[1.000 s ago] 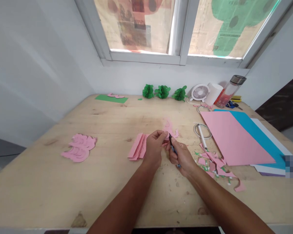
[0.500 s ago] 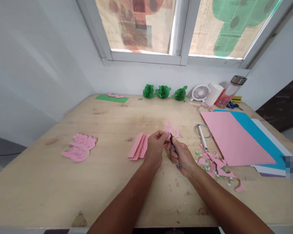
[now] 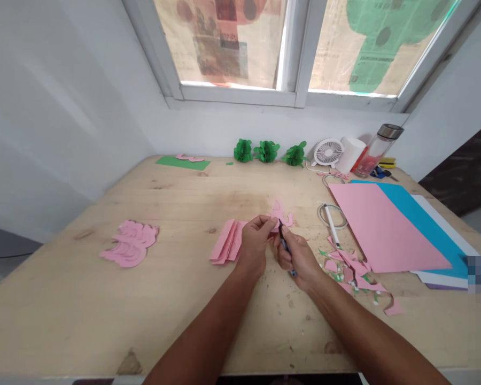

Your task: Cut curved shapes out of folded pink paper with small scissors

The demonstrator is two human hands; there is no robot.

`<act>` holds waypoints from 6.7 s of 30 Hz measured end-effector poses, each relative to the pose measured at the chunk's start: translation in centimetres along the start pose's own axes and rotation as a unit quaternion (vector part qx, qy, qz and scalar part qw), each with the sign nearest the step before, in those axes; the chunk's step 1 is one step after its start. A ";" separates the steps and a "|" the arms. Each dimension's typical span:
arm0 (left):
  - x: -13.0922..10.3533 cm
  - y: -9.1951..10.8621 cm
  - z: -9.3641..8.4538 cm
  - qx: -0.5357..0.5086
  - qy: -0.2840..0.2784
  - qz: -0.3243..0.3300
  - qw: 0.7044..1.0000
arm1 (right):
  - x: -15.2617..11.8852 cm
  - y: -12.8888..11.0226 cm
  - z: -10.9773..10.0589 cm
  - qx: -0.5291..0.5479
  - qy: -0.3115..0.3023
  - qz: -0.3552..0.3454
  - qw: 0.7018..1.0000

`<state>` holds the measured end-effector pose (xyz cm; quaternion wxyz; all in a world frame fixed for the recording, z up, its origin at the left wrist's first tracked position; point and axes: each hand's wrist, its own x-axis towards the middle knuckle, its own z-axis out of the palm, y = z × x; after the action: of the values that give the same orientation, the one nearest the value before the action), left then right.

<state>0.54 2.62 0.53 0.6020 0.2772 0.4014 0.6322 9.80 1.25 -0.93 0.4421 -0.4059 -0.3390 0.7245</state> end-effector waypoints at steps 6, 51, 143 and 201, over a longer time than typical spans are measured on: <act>-0.1 0.0 0.1 0.003 -0.009 -0.005 1.000 | -0.1 -0.3 0.1 0.012 0.004 -0.009 1.000; -0.1 -0.1 -0.1 0.029 -0.004 0.020 0.999 | 0.0 0.1 -0.1 0.027 -0.021 -0.002 0.999; 0.1 0.2 -0.4 0.041 -0.017 -0.002 0.999 | -0.2 -0.3 0.1 -0.006 0.007 0.002 1.000; 0.6 0.1 -0.9 0.105 -0.017 0.010 0.994 | 0.0 -0.8 -0.3 -0.066 0.021 0.013 0.997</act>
<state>-0.30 3.05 0.03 0.5700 0.3536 0.4524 0.5877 10.36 1.65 -0.36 0.4119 -0.4541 -0.3713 0.6973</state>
